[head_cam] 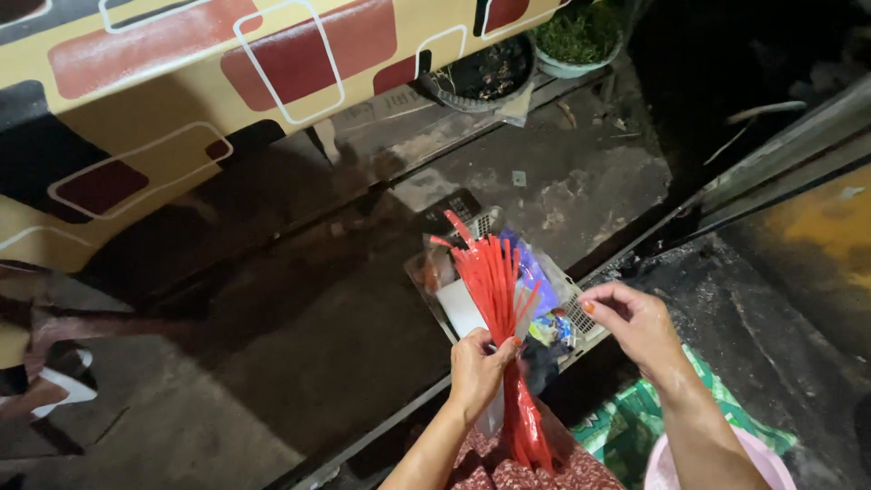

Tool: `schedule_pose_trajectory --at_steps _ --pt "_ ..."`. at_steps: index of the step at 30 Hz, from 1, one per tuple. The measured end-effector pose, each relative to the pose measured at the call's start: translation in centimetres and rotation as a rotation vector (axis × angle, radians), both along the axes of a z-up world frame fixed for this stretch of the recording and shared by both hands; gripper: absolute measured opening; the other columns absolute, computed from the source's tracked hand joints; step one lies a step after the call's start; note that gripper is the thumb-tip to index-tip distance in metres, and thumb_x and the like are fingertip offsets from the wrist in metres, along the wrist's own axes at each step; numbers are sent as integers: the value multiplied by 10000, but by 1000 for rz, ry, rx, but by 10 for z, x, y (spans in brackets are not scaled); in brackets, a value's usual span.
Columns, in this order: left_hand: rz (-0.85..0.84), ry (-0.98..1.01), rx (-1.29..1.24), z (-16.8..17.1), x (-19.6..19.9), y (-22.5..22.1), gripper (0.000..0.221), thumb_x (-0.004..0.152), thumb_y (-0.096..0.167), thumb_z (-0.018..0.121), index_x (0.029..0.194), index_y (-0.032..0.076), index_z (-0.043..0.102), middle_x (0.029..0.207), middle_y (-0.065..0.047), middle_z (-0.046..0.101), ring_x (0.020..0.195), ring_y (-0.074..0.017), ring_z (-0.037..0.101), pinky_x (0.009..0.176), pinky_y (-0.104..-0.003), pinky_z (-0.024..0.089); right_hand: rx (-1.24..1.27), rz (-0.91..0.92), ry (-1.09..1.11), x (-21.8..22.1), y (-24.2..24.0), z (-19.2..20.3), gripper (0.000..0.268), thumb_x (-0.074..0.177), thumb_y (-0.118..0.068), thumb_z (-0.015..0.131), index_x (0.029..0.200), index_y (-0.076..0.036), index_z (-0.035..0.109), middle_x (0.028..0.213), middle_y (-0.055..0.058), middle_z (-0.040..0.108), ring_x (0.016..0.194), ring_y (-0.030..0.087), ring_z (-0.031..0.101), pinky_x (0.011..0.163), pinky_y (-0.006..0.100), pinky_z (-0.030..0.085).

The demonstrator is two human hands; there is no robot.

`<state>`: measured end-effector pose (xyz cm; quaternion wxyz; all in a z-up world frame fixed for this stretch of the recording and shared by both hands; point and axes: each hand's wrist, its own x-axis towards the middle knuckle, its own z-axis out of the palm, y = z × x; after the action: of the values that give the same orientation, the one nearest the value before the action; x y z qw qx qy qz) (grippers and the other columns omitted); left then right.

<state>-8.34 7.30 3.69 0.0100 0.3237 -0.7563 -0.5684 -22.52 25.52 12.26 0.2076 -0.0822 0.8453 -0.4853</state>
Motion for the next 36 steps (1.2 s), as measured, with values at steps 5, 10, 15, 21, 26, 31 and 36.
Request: schedule_pose_trajectory --at_steps 5,10,15,21,26,31,36 --pt "-99 54 -187 -4 4 6 299 829 388 673 733 105 693 738 -30 604 704 -227 613 698 -390 451 -26 -35 79 1 -32 35 90 879 -111 729 949 -96 785 887 3 757 827 91 629 799 243 488" --pt "-148 46 -259 -5 12 9 371 875 345 703 676 63 566 733 -42 535 638 -255 559 619 -430 423 -29 -31 129 -13 -52 41 104 887 -82 714 956 -101 789 881 -12 742 772 78 596 760 230 492" --pt "-240 22 -298 -9 18 12 386 891 364 719 711 49 586 787 -53 556 696 -316 589 660 -452 438 55 125 100 -40 -87 46 241 906 -208 676 1120 -126 752 1164 37 695 1063 156 665 952 307 527" --pt "-296 1 -277 -11 14 16 352 914 371 669 765 53 641 831 -50 597 708 -310 613 667 -450 459 143 283 -17 -71 -128 22 73 850 -143 756 868 -75 737 1260 90 673 1170 235 632 1024 380 549" --pt "-201 -151 -312 -89 -4 4 325 886 394 691 856 72 662 889 -131 677 848 -405 653 740 -508 484 -592 -149 229 -111 -73 75 135 834 -42 782 843 -151 701 980 87 739 896 181 718 791 280 584" --pt "-156 -381 -255 -92 -35 -17 530 844 588 714 978 75 710 1174 -88 597 1033 -353 652 891 -490 496 -986 -216 117 -114 -41 77 84 1019 -28 520 990 -86 573 877 237 672 812 381 716 835 473 666" --pt "71 -17 -237 -109 -15 -41 455 853 78 434 1205 91 722 1159 -116 661 1127 -326 625 1007 -404 457 -718 19 -372 -99 -78 -32 90 983 -59 542 930 -89 476 742 122 553 474 253 547 490 496 576"
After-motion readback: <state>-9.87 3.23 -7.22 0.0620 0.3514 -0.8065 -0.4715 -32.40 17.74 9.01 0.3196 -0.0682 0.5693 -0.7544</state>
